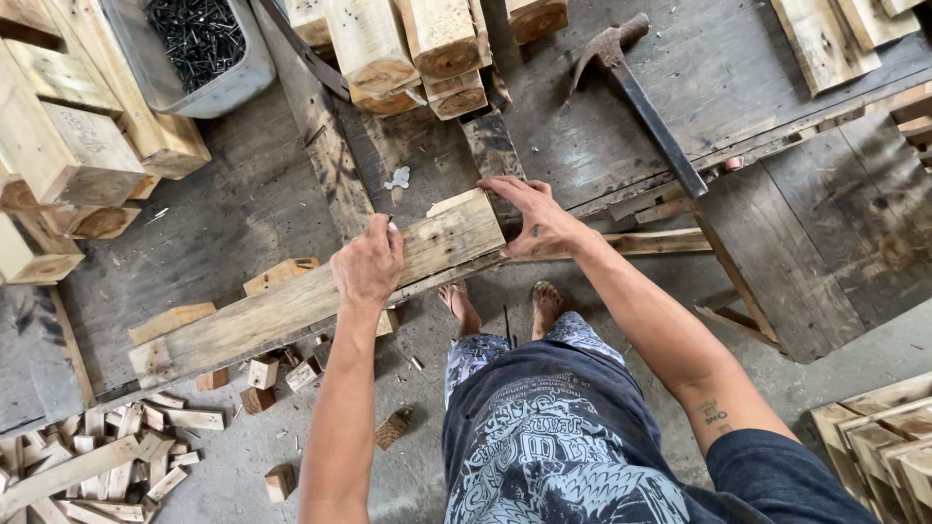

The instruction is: The person hammers nails into wooden planks and blocks using a claw hammer. They repeatedly pick up nails from a container, position them on the wood, and drive them in with the hammer. The person also flips and repositions the wood pieces during the process.

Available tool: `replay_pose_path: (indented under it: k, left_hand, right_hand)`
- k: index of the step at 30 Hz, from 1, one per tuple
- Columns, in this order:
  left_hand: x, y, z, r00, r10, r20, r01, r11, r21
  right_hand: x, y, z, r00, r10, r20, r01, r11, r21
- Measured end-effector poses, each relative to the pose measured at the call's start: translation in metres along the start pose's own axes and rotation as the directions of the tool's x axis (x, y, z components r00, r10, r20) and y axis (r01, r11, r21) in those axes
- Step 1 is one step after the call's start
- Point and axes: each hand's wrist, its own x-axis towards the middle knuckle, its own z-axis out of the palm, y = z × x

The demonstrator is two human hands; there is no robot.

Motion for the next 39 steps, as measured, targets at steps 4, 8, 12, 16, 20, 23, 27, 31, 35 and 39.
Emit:
replay_pose_path:
  k: [4, 8, 12, 16, 20, 23, 27, 31, 35, 39]
  left_hand:
    - [0.000, -0.002, -0.001, 1.000, 0.016, 0.022, -0.016, 1.000, 0.003]
    - [-0.003, -0.003, -0.001, 0.997, 0.070, -0.044, -0.069, 0.998, 0.008]
    - [-0.004, -0.005, -0.003, 0.997, 0.052, -0.051, -0.051, 0.999, 0.005]
    - [-0.005, -0.006, -0.006, 0.997, 0.055, -0.050, -0.056, 0.998, -0.013]
    - [-0.005, -0.003, -0.006, 0.998, 0.049, -0.047, -0.049, 0.999, -0.007]
    - [-0.004, 0.000, -0.003, 0.988, 0.084, -0.132, -0.081, 0.996, 0.030]
    - [-0.002, 0.000, 0.001, 1.000, 0.002, 0.028, -0.002, 1.000, -0.002]
    - [-0.002, -0.002, 0.003, 0.999, 0.010, 0.035, -0.010, 1.000, -0.004]
    - [-0.004, -0.003, 0.002, 1.000, 0.028, 0.014, -0.028, 1.000, 0.010]
    - [-0.005, -0.001, -0.002, 1.000, 0.026, -0.005, -0.026, 1.000, 0.010]
  right_hand:
    - [0.000, 0.003, 0.000, 1.000, 0.012, 0.013, -0.012, 1.000, -0.001]
    - [0.001, 0.006, 0.001, 1.000, 0.001, 0.008, -0.001, 1.000, 0.000]
    - [0.001, 0.009, 0.004, 1.000, -0.023, 0.006, 0.023, 1.000, -0.001]
    - [-0.001, 0.010, 0.004, 1.000, -0.012, -0.004, 0.012, 1.000, 0.004]
    - [-0.001, 0.010, 0.004, 1.000, 0.002, 0.001, -0.002, 1.000, 0.006]
    - [0.000, 0.011, 0.006, 1.000, -0.007, -0.004, 0.007, 1.000, 0.004]
    - [0.001, 0.013, 0.008, 1.000, 0.012, -0.002, -0.012, 1.000, 0.005]
    - [0.001, 0.016, 0.009, 1.000, 0.009, -0.002, -0.009, 1.000, 0.004]
    - [0.000, 0.019, 0.010, 1.000, 0.005, -0.005, -0.005, 1.000, 0.002]
    - [0.001, 0.020, 0.009, 1.000, 0.011, 0.015, -0.011, 1.000, 0.019]
